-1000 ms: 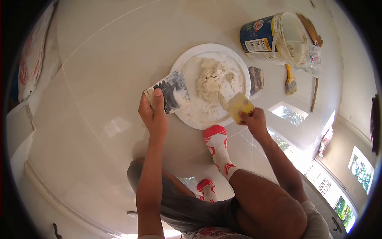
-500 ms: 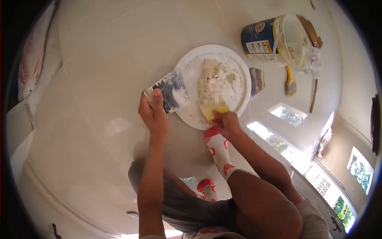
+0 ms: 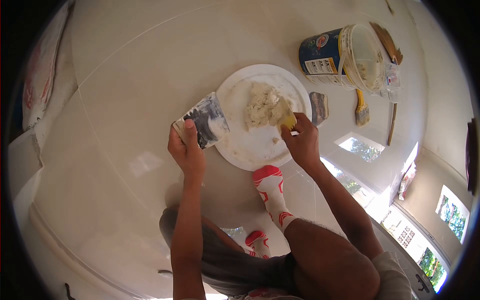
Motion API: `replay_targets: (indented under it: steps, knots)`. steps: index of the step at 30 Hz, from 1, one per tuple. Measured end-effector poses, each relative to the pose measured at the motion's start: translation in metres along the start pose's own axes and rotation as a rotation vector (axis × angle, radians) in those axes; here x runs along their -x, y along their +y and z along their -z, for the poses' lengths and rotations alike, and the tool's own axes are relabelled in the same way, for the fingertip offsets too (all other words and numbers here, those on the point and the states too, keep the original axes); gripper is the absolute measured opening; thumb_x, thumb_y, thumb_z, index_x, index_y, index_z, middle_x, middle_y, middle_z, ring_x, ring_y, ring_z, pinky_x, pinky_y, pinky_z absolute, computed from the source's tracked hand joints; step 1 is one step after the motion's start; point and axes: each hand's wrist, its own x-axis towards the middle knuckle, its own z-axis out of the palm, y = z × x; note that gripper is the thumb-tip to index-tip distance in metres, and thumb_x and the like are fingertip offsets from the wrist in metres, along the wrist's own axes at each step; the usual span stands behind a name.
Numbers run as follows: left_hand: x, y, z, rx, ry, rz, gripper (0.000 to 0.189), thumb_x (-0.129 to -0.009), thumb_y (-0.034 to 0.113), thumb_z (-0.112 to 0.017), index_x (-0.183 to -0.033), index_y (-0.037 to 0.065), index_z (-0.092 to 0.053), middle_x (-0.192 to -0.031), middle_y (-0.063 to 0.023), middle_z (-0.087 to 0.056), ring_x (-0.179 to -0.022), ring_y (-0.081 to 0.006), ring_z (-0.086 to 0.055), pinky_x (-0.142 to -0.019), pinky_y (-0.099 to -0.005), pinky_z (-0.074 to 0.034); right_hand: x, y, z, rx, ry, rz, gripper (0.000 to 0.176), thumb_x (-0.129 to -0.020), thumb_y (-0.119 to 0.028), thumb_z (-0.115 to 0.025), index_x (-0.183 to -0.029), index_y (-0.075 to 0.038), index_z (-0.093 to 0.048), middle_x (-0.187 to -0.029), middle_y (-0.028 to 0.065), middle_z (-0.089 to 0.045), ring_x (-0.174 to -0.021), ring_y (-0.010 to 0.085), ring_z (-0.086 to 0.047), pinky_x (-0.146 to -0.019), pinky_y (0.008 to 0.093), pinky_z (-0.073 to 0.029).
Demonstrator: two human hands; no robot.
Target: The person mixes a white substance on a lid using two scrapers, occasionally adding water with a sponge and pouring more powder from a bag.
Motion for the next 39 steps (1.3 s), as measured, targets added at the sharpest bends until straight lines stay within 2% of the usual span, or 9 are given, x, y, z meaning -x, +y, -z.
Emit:
replay_targets:
  steps: [3,7,16,19,20,23,27,30,39]
  knots:
    - [0.000,-0.006,0.001,-0.021,0.015,-0.033,0.031,-0.090,0.028,-0.058,-0.072,0.005,-0.046,-0.065,0.0071,-0.038,-0.060,-0.0030,-0.029,-0.052,-0.0199,-0.023,0.000,-0.011,-0.009,0.701,0.063,0.567,0.028,-0.070,-0.004,-0.061,-0.097,0.005,-0.060,-0.108,0.0125,-0.052,-0.081,0.0237,-0.057,-0.056,0.0269,-0.053]
    - [0.001,-0.007,0.002,-0.051,-0.017,-0.032,0.034,-0.090,0.033,-0.057,-0.078,0.001,-0.052,-0.067,0.0031,-0.048,-0.062,-0.0051,-0.039,-0.056,-0.0200,-0.033,0.020,0.031,-0.039,1.303,-0.325,0.712,0.024,-0.071,-0.005,-0.057,-0.093,0.005,-0.058,-0.096,0.0137,-0.050,-0.075,0.0232,-0.054,-0.052,0.0299,-0.052]
    - [0.004,-0.004,0.002,-0.031,-0.004,0.100,0.028,-0.090,0.029,-0.057,-0.079,0.003,-0.054,-0.066,0.0014,-0.052,-0.059,-0.0062,-0.044,-0.053,-0.0248,-0.037,-0.024,0.019,0.004,0.976,-0.414,0.663,0.022,-0.067,-0.001,-0.056,-0.089,0.000,-0.059,-0.098,0.0126,-0.055,-0.076,0.0274,-0.057,-0.058,0.0366,-0.052]
    - [0.007,-0.025,0.005,-0.376,-0.054,-0.147,0.024,-0.088,0.024,-0.056,-0.081,0.001,-0.053,-0.075,-0.0157,-0.053,-0.070,-0.0319,-0.053,-0.062,-0.0388,-0.042,-0.028,0.022,-0.001,0.922,-0.295,0.689,0.030,-0.069,-0.001,-0.054,-0.098,-0.001,-0.057,-0.100,0.0121,-0.056,-0.080,0.0297,-0.058,-0.060,0.0394,-0.051]
    - [0.008,-0.019,0.001,-0.267,-0.050,-0.142,0.023,-0.089,0.022,-0.055,-0.082,0.000,-0.052,-0.074,-0.0155,-0.053,-0.070,-0.0298,-0.053,-0.064,-0.0382,-0.042,-0.023,0.052,-0.010,0.789,-0.441,0.424,0.037,-0.073,-0.003,-0.053,-0.110,-0.001,-0.053,-0.109,0.0149,-0.053,-0.089,0.0311,-0.058,-0.064,0.0419,-0.052]
    - [0.006,-0.003,0.001,-0.112,-0.141,-0.104,0.023,-0.090,0.021,-0.054,-0.083,-0.001,-0.051,-0.072,-0.0128,-0.052,-0.065,-0.0200,-0.050,-0.062,-0.0326,-0.041,-0.027,0.017,0.019,0.825,-0.404,0.605,0.022,-0.060,0.002,-0.060,-0.081,-0.004,-0.063,-0.088,0.0104,-0.055,-0.077,0.0286,-0.056,-0.061,0.0394,-0.049]
    - [0.008,-0.007,0.000,-0.103,-0.160,-0.002,0.025,-0.091,0.024,-0.053,-0.083,0.000,-0.051,-0.066,-0.0087,-0.052,-0.062,-0.0147,-0.047,-0.059,-0.0304,-0.040,-0.033,-0.018,0.022,0.737,-0.003,0.602,0.026,-0.060,0.004,-0.059,-0.085,-0.002,-0.060,-0.086,0.0115,-0.054,-0.079,0.0287,-0.056,-0.060,0.0391,-0.049]
    - [0.010,-0.007,0.003,-0.114,-0.162,-0.023,0.027,-0.091,0.025,-0.053,-0.081,0.000,-0.050,-0.065,-0.0084,-0.051,-0.061,-0.0145,-0.047,-0.058,-0.0309,-0.040,-0.023,0.062,-0.040,0.875,-0.221,0.537,0.025,-0.061,0.001,-0.060,-0.086,-0.001,-0.058,-0.085,0.0127,-0.054,-0.076,0.0296,-0.056,-0.059,0.0395,-0.049]
    - [0.005,-0.007,-0.003,-0.080,-0.158,-0.042,0.029,-0.091,0.025,-0.053,-0.074,0.003,-0.046,-0.060,0.0002,-0.045,-0.058,-0.0066,-0.040,-0.051,-0.0261,-0.035,-0.032,0.024,-0.001,0.950,-0.299,0.730,0.021,-0.060,0.002,-0.059,-0.081,-0.001,-0.061,-0.089,0.0097,-0.053,-0.077,0.0273,-0.056,-0.060,0.0382,-0.050]
